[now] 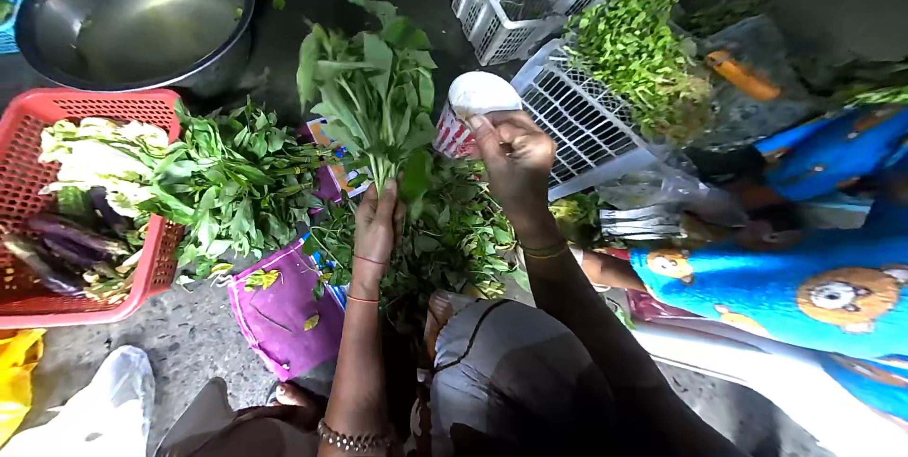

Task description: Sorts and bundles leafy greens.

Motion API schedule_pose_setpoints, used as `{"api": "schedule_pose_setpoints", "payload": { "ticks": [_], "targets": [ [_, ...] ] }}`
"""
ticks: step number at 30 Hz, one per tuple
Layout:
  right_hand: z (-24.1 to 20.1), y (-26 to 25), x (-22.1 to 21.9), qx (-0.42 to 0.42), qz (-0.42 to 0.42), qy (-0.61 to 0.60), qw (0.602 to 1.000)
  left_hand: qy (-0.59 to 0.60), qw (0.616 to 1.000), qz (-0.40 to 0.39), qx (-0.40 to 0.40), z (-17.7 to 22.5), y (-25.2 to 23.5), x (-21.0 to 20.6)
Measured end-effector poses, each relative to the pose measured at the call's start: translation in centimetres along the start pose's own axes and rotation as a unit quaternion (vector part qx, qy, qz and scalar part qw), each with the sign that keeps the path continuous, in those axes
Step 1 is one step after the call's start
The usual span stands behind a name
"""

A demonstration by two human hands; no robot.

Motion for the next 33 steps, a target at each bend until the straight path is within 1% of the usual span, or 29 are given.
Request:
{"api": "schedule_pose_setpoints", "payload": {
  "ticks": [2,3,5,6,8,10,12,14,17,19,21,23,28,30,32,33],
  "targets": [
    [-1.1,0.0,0.1,0.039,0.026,-0.036,0.998,-0.088,0.995,0.032,-0.03,-0.3,-0.2,0.1],
    [-1.8,-0.1,0.1,0.056,0.026,-0.053,0.997,-0.136,0.989,0.047,-0.044,-0.3,-0.1,0.2],
    [-3.1,-0.4,-0.1,0.07,-0.001,-0.068,0.995,-0.182,0.979,0.062,-0.064,-0.2,0.0,0.2],
    [-3.6,-0.6,-0.4,0.073,-0.021,-0.074,0.994,-0.178,0.979,0.061,-0.072,-0.3,0.1,0.1],
    [-4.0,-0.5,-1.0,0.08,-0.036,-0.084,0.993,-0.11,0.99,0.046,-0.077,-0.6,0.0,-0.1],
    [-4.0,-0.2,-1.6,0.085,-0.035,-0.087,0.992,-0.006,0.998,0.017,-0.057,-0.7,0.1,-0.4],
    [-3.9,0.0,-1.9,0.094,-0.035,-0.096,0.99,0.096,0.995,-0.01,-0.028,-0.6,0.3,-0.6],
    [-4.3,0.2,-2.0,0.121,-0.036,-0.094,0.987,0.139,0.99,-0.014,-0.003,-0.6,0.5,-0.7],
    [-5.2,0.2,-2.6,0.171,-0.05,-0.076,0.981,0.126,0.992,-0.02,0.003,-1.1,0.2,-0.7],
    [-5.3,0.2,-3.3,0.187,-0.065,-0.016,0.98,0.088,0.996,-0.018,-0.011,-1.4,0.0,-0.9],
    [-5.3,0.2,-4.4,0.167,-0.1,0.081,0.977,0.036,0.999,-0.002,-0.029,-1.5,-0.1,-1.1],
    [-5.0,0.2,-5.3,0.147,-0.118,0.127,0.974,0.017,1.0,-0.002,-0.022,-1.7,0.0,-1.3],
    [-6.0,0.1,-6.0,0.177,-0.164,0.073,0.968,0.07,0.997,0.016,0.004,-1.9,0.2,-1.0],
    [-6.0,0.0,-5.4,0.154,-0.146,0.074,0.974,0.077,0.997,0.001,0.005,-1.8,0.3,-1.1],
    [-5.2,-0.1,-4.5,0.111,-0.108,0.05,0.987,0.085,0.996,-0.02,0.003,-1.8,0.2,-1.2],
    [-4.7,0.0,-4.3,0.106,-0.092,0.038,0.989,0.084,0.996,-0.027,0.003,-1.8,0.2,-1.3]
  ]
}}
Point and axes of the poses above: each hand's wrist, its own y-axis away from the middle knuckle, its own x-axis out of the back of the hand, z = x × y, the point moved 4 cm from there along -y, towards the middle knuckle, and after that the axes turned 7 degrees about -y, right-handed, at the moved point
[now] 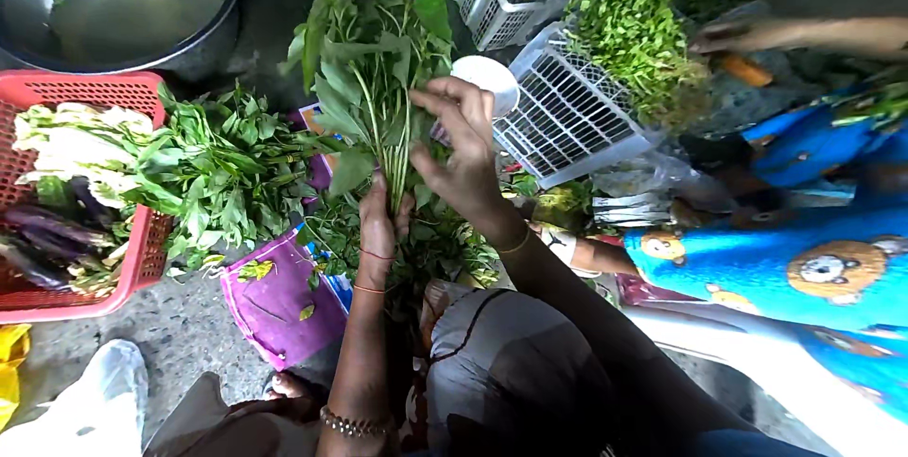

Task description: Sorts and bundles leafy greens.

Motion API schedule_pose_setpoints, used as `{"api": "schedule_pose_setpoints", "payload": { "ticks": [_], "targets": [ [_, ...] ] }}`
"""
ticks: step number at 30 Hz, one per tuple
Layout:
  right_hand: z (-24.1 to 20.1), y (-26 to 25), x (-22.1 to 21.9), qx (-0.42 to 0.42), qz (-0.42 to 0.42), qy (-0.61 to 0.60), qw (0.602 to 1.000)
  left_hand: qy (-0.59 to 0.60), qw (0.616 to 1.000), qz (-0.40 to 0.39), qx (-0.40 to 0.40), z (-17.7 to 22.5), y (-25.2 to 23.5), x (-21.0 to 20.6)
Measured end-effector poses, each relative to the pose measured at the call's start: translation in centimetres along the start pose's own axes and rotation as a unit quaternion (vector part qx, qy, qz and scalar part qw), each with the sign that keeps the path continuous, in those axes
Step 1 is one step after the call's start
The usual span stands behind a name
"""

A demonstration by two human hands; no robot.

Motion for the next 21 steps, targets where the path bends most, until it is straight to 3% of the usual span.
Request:
{"api": "schedule_pose_setpoints", "payload": {
  "ticks": [9,15,18,21],
  "targets": [
    [-0.3,-0.2,-0.9,0.022,-0.055,0.089,0.994,-0.043,0.999,0.017,0.014,-0.2,0.0,-0.5],
    [-2.4,0.4,-1.6,0.175,0.002,0.018,0.984,-0.001,0.998,0.048,-0.035,-0.7,0.4,0.3],
    [-0.8,0.7,0.4,0.08,0.035,0.016,0.996,0.054,0.998,-0.011,-0.02,-0.8,-0.2,0.3],
    [2.2,2.1,1.5,-0.093,0.097,-0.119,0.984,0.082,0.996,-0.018,0.009,-0.7,-0.3,0.4]
  ]
}}
Point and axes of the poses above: each hand's wrist, its own y-axis away from the middle knuckle, its own x-axis out of the back of the hand, z = x × y, the point moved 4 cm from there along -y, towards the middle knuckle, and after that the axes turned 7 degrees about -y, right-handed, at the moved point
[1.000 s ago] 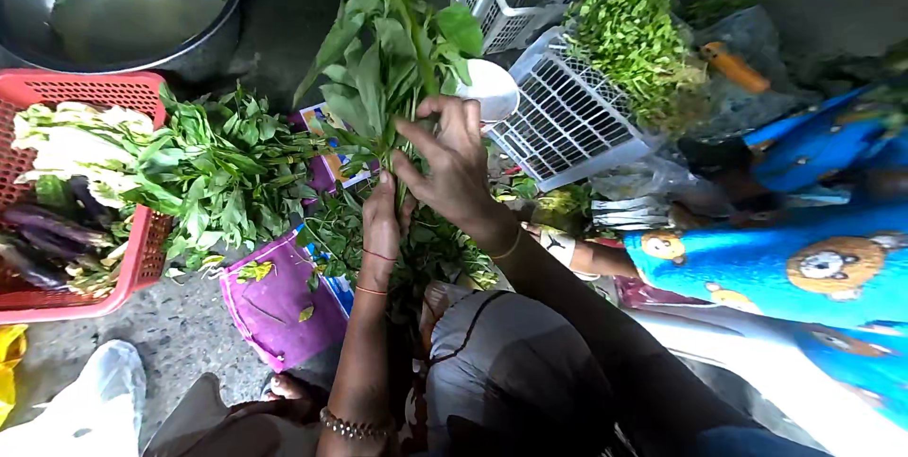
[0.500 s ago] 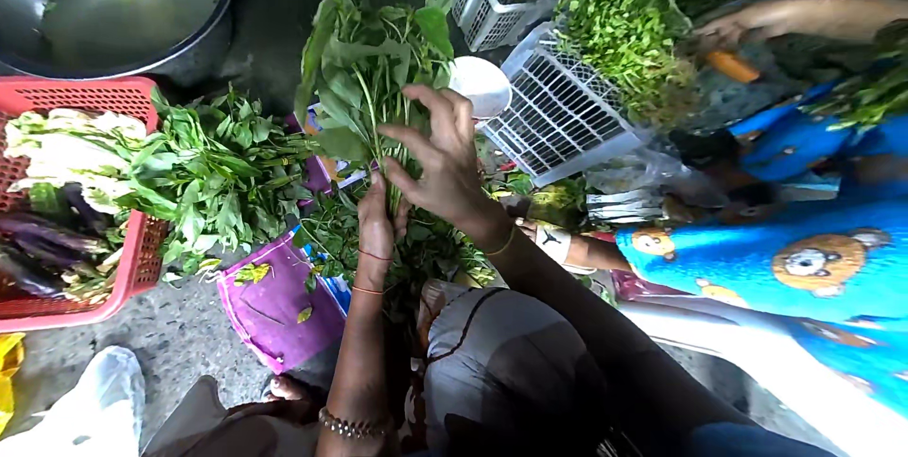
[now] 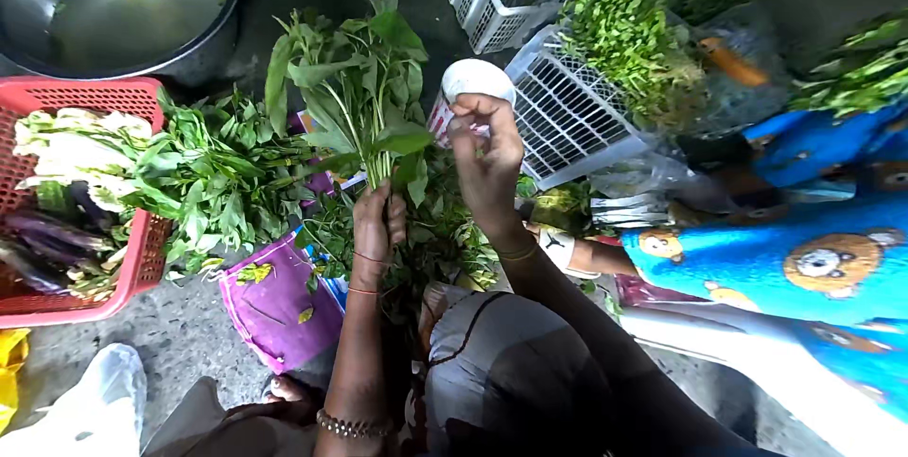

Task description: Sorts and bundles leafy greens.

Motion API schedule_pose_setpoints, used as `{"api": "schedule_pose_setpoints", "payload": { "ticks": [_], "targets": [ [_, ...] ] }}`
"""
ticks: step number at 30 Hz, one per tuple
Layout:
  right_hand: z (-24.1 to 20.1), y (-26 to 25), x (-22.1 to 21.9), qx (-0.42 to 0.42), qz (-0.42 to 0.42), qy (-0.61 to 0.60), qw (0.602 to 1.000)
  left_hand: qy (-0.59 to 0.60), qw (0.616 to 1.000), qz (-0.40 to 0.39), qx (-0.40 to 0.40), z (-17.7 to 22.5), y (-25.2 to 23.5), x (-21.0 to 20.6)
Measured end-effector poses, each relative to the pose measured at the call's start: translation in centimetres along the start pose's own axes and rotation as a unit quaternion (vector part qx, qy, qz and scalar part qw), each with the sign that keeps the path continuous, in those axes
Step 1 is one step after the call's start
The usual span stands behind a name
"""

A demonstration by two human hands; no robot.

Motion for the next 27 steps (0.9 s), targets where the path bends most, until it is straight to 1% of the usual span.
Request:
{"api": "schedule_pose_setpoints", "payload": {
  "ticks": [2,3,5,6,7,8,10,11,12,14,16,18,19,22,25,27],
  "targets": [
    [0.9,0.7,-0.1,-0.094,-0.027,-0.095,0.991,0.014,1.0,-0.001,0.009,0.0,0.0,-0.1],
    [0.9,1.0,-0.6,-0.114,-0.061,-0.113,0.985,0.018,1.0,-0.006,0.013,-0.1,0.0,-0.1],
    [0.1,0.9,-1.6,-0.099,-0.125,-0.094,0.983,0.018,0.999,-0.021,0.019,-0.3,0.1,-0.4],
    [-0.4,0.7,-1.8,-0.082,-0.143,-0.078,0.983,0.019,0.999,-0.029,0.022,-0.3,0.2,-0.5],
    [-0.6,0.5,-1.9,-0.072,-0.142,-0.067,0.985,0.023,0.999,-0.035,0.026,-0.3,0.2,-0.6],
    [-0.4,0.5,-1.7,-0.082,-0.133,-0.078,0.985,0.031,0.998,-0.037,0.03,-0.2,0.3,-0.6],
    [0.3,0.4,-1.0,-0.137,-0.107,-0.159,0.972,0.048,0.997,-0.041,0.036,0.2,0.4,-0.3],
    [0.8,0.4,-0.5,-0.157,-0.105,-0.171,0.967,0.047,0.997,-0.036,0.04,0.4,0.4,-0.2],
    [1.2,0.4,0.0,-0.154,-0.094,-0.14,0.974,0.038,0.998,-0.026,0.044,0.6,0.4,-0.1],
    [1.5,0.5,0.7,-0.104,-0.047,-0.025,0.993,0.002,0.999,0.009,0.053,0.8,0.5,0.1],
    [0.9,0.3,0.8,-0.002,-0.012,0.052,0.999,-0.038,0.997,0.04,0.058,1.0,0.5,0.1],
    [-0.9,-0.3,0.3,0.106,-0.028,0.086,0.99,-0.059,0.996,0.043,0.055,0.7,0.5,0.0],
    [-1.7,-0.6,-0.3,0.134,-0.056,0.102,0.984,-0.065,0.996,0.041,0.053,0.5,0.5,-0.1],
    [-2.6,-1.9,-2.5,0.135,-0.153,0.149,0.968,-0.074,0.994,0.05,0.056,0.4,0.6,-0.7],
    [-0.8,-3.3,-4.6,0.162,-0.183,0.168,0.955,-0.088,0.994,0.048,0.052,0.3,0.5,-0.7],
    [-0.2,-3.6,-5.2,0.165,-0.202,0.172,0.95,-0.09,0.994,0.042,0.055,0.3,0.5,-0.6]
  ]
}}
Point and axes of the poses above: each hand's wrist, its own y-axis away from the middle knuckle, its own x-axis out of the back of the hand, z = x × y, the point moved 4 cm from there along -y, towards the middle knuckle, and after that the axes turned 7 degrees about -y, right-handed, at the moved point
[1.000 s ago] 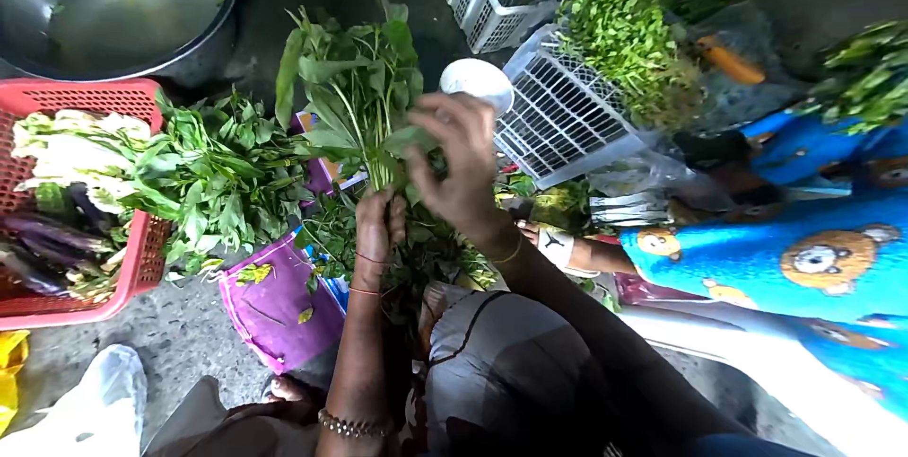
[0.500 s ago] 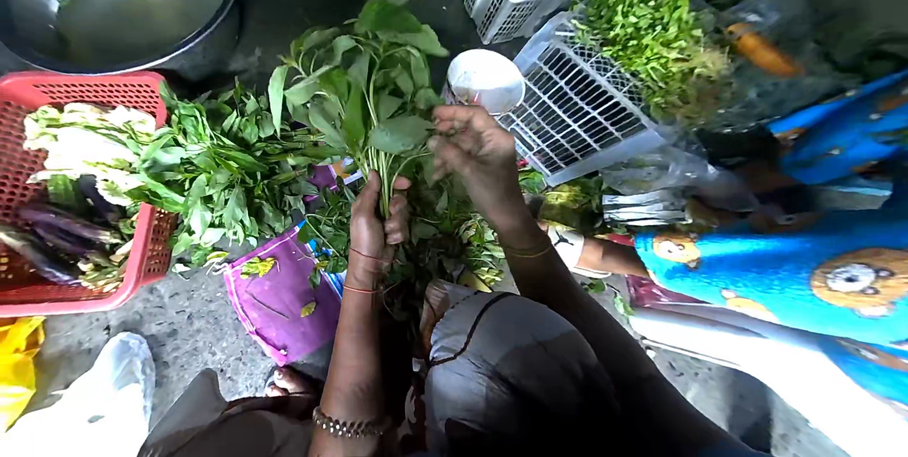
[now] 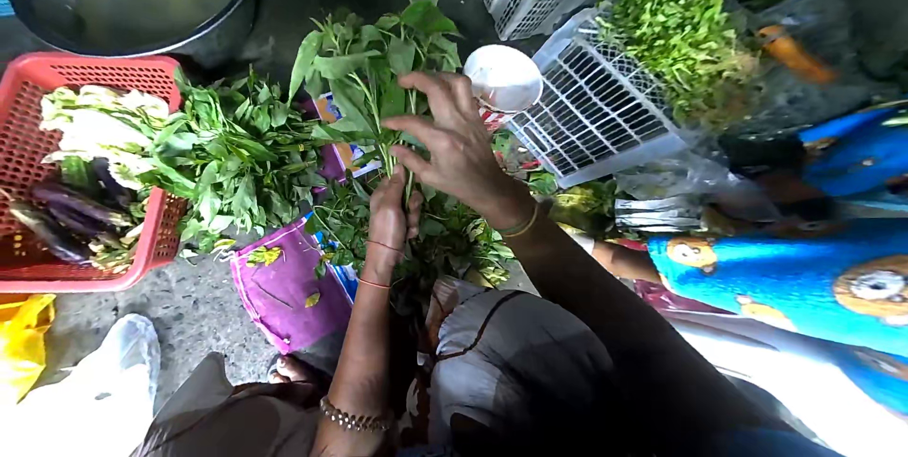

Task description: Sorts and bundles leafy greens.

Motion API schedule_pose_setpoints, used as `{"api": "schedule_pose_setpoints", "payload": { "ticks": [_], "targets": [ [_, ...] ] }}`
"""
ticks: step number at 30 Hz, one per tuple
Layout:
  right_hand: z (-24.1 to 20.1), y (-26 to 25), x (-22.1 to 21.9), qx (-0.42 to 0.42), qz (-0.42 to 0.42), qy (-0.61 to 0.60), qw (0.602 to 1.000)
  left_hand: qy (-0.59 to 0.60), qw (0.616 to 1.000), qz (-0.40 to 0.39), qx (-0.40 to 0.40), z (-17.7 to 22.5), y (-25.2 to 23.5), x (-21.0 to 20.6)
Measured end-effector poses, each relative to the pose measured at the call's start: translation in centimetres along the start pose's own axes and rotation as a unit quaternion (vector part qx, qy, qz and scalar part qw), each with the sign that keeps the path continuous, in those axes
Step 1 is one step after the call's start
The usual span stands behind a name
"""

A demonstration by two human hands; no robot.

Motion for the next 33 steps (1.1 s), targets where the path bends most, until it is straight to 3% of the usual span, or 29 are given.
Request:
{"api": "schedule_pose_setpoints", "payload": {
  "ticks": [11,15,20,25,29,33],
  "targets": [
    [-0.5,0.3,-0.1,0.042,0.085,0.108,0.99,-0.042,0.999,0.007,0.02,0.5,0.3,0.0],
    [2.1,-1.4,3.6,-0.058,0.172,0.112,0.977,-0.053,0.998,0.014,0.033,-0.2,0.2,-0.3],
    [4.2,-0.1,8.9,-0.177,0.199,0.158,0.951,0.075,0.995,-0.034,0.061,-0.5,-0.3,0.3],
    [4.3,2.5,7.4,-0.172,0.192,0.137,0.956,0.162,0.984,-0.044,0.066,-0.4,-0.4,0.1],
    [1.7,1.9,3.9,-0.029,0.139,0.019,0.99,0.01,1.0,0.011,0.024,-0.8,-0.4,0.1],
    [-0.1,1.0,0.5,-0.019,0.008,0.041,0.999,-0.052,0.998,0.029,0.0,-0.7,-0.1,-0.2]
  ]
}}
Point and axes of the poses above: each hand's wrist, its own y-axis away from the middle knuckle, its own x-axis out of the back of the hand, z = x × y, the point moved 4 cm from there along -y, towards the middle knuckle, and after that the axes turned 7 degrees about -y, right-handed, at the moved point
